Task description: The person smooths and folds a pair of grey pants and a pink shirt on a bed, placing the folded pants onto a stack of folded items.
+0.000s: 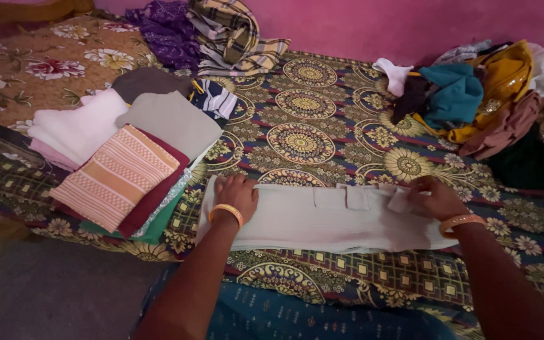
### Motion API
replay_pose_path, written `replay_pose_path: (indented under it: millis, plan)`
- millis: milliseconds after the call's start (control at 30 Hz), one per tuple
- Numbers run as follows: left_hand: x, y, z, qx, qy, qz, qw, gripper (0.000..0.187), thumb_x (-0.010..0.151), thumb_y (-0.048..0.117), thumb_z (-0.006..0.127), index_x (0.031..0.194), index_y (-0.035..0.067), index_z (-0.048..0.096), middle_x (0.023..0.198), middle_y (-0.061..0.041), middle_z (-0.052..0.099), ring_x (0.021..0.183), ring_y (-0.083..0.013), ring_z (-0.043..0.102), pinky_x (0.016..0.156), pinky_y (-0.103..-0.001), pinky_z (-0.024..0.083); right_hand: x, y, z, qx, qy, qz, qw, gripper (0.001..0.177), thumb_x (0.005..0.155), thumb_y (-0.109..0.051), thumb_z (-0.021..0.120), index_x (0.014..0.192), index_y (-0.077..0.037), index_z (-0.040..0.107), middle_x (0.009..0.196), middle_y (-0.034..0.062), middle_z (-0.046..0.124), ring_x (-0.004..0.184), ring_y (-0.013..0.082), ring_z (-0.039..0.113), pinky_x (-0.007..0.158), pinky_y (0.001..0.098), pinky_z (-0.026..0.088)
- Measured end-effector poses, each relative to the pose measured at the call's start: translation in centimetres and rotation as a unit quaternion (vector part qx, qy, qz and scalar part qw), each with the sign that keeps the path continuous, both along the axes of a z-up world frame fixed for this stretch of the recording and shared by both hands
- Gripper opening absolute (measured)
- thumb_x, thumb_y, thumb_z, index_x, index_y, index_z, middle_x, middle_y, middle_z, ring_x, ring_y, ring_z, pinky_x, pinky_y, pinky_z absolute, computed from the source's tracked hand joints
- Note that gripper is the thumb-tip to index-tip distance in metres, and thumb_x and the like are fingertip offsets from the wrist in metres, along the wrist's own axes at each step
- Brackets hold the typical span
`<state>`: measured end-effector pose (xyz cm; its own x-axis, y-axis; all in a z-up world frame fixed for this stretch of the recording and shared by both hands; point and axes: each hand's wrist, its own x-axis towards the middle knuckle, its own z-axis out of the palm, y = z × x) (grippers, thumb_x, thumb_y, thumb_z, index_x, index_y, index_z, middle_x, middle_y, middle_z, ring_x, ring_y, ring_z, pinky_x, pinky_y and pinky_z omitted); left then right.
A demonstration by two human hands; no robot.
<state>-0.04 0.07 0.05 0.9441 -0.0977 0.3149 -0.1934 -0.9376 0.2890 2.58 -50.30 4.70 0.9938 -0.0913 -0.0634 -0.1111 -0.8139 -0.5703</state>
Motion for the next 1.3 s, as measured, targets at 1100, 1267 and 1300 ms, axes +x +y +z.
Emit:
replay_pose_path:
  millis: [1100, 1267, 1300]
  plan:
    - [2.6, -27.1, 3.4, -0.158, -0.006, -0.267, 0.951, 0.042, 0.091, 0.031, 0.067, 0.129, 0.012, 0.066, 0.128, -0.015, 0.065, 0.127, -0.0358, 0.055, 0.109, -0.059, 0.037, -0.9, -1.7, -3.0, -0.284, -0.062, 0.033, 0.956, 0.046, 0.097, -0.03, 0.053, 0.143, -0.029, 0.056, 0.116, -0.0015, 0.077, 0.105, 0.0279, 0.072, 0.104, 0.0669, 0.036]
    - [4.7, -32.7, 2.0, -0.108, 0.11, -0.25, 0.956, 0.038, 0.091, 0.033, 0.064, 0.125, 0.016, 0.067, 0.132, -0.009, 0.064, 0.133, -0.0318, 0.05, 0.106, -0.07, 0.03, -1.8, -2.2, -1.7, -0.297, -0.031, 0.036, 0.954, 0.041, 0.089, -0.036, 0.061, 0.13, -0.036, 0.065, 0.11, 0.0015, 0.077, 0.108, 0.0257, 0.07, 0.105, 0.0687, 0.029]
    - [5.2, -33.0, 1.4, -0.107, 0.113, -0.254, 0.955, 0.038, 0.091, 0.033, 0.064, 0.125, 0.016, 0.067, 0.132, -0.009, 0.064, 0.133, -0.0318, 0.05, 0.106, -0.07, 0.03, -2.2, -2.3, -1.7, -0.293, -0.03, 0.038, 0.955, 0.037, 0.088, -0.038, 0.063, 0.125, -0.034, 0.067, 0.11, 0.0004, 0.077, 0.108, 0.0251, 0.07, 0.104, 0.0676, 0.031]
